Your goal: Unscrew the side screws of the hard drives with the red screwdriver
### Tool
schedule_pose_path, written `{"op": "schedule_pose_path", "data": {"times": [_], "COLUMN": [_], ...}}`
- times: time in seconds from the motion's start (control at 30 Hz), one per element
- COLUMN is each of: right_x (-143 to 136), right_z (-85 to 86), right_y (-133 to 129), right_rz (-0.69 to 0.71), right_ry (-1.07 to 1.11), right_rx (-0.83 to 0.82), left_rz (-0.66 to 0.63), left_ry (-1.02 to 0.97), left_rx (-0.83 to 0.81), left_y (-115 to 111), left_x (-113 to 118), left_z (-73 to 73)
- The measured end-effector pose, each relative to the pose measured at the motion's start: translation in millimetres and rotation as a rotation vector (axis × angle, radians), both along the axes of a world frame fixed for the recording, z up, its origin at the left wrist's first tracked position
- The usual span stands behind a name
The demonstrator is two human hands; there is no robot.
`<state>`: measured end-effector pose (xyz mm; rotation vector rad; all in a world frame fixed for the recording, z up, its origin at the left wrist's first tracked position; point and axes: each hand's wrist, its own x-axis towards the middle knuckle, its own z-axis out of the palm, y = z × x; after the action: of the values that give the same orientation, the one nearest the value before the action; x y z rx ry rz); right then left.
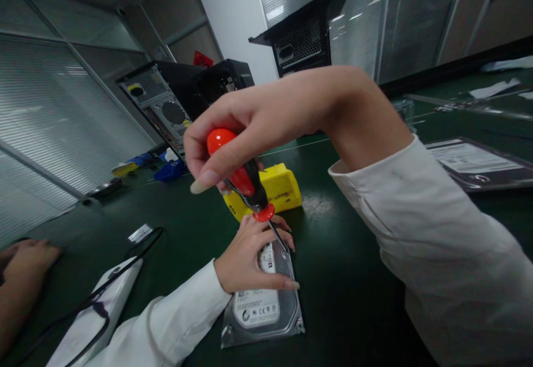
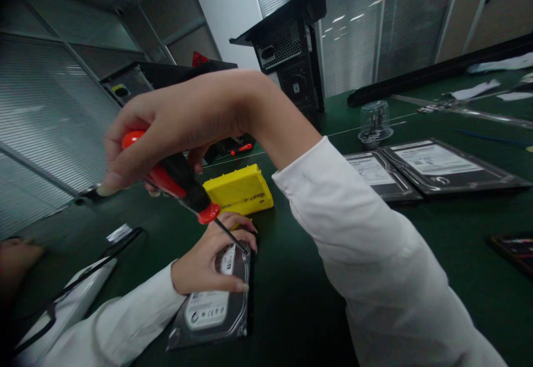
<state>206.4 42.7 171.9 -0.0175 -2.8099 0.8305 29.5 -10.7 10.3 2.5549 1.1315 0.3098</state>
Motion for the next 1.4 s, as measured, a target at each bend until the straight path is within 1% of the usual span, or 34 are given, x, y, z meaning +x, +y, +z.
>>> {"op": "schedule_pose_path", "data": {"times": [0.1, 0.2, 0.33, 0.43, 0.6, 0.67, 0.73, 0.9, 1.0, 1.07, 1.2, 1.23, 1.3, 1.4], "right_x": [2, 4, 3, 1, 4, 6, 6, 2, 2, 3, 7, 8, 11, 12], "right_z": [0.7, 2.4, 2.5, 1.1, -1.4, -2.5, -2.7, 1.7, 3.3, 3.3, 5.0, 5.9, 7.7, 8.9], "right_y": [-3, -4, 0, 3, 3, 2, 1, 0, 0, -1, -1, -1, -1, -2], "right_rz": [-0.05, -0.139, -0.168, -0.121, 0.046, 0.085, 0.092, -0.003, -0.049, -0.09, -0.297, -0.328, -0.325, -0.237], "right_ry": [-0.004, -0.046, -0.032, -0.011, 0.033, 0.051, 0.067, -0.008, -0.012, 0.004, -0.052, -0.078, -0.134, -0.175], "right_rx": [-0.026, 0.0, -0.032, -0.073, -0.168, -0.178, -0.147, 0.067, 0.127, 0.12, 0.116, 0.101, 0.035, -0.09], "left_rz": [-0.005, -0.012, -0.015, -0.01, -0.009, -0.012, -0.013, -0.003, -0.021, -0.03, -0.02, -0.02, -0.022, -0.019], "left_ry": [-0.002, -0.002, 0.0, 0.01, 0.017, 0.017, 0.015, 0.013, 0.01, 0.011, 0.029, 0.033, 0.032, 0.02], "left_rx": [0.002, 0.004, 0.006, 0.004, 0.01, 0.01, 0.009, 0.014, 0.023, 0.03, 0.028, 0.023, 0.014, 0.013], "left_y": [1, 2, 1, 0, -2, -2, -2, 0, 1, 1, 1, 1, 1, 1], "left_x": [-2, -3, -3, -2, -3, -3, -3, 0, -1, -2, -4, -5, -6, -7], "left_z": [-0.7, -1.1, -0.7, -0.6, -1.3, -1.2, -0.6, 0.9, 1.0, 1.3, 3.3, 3.7, 4.0, 3.0]}}
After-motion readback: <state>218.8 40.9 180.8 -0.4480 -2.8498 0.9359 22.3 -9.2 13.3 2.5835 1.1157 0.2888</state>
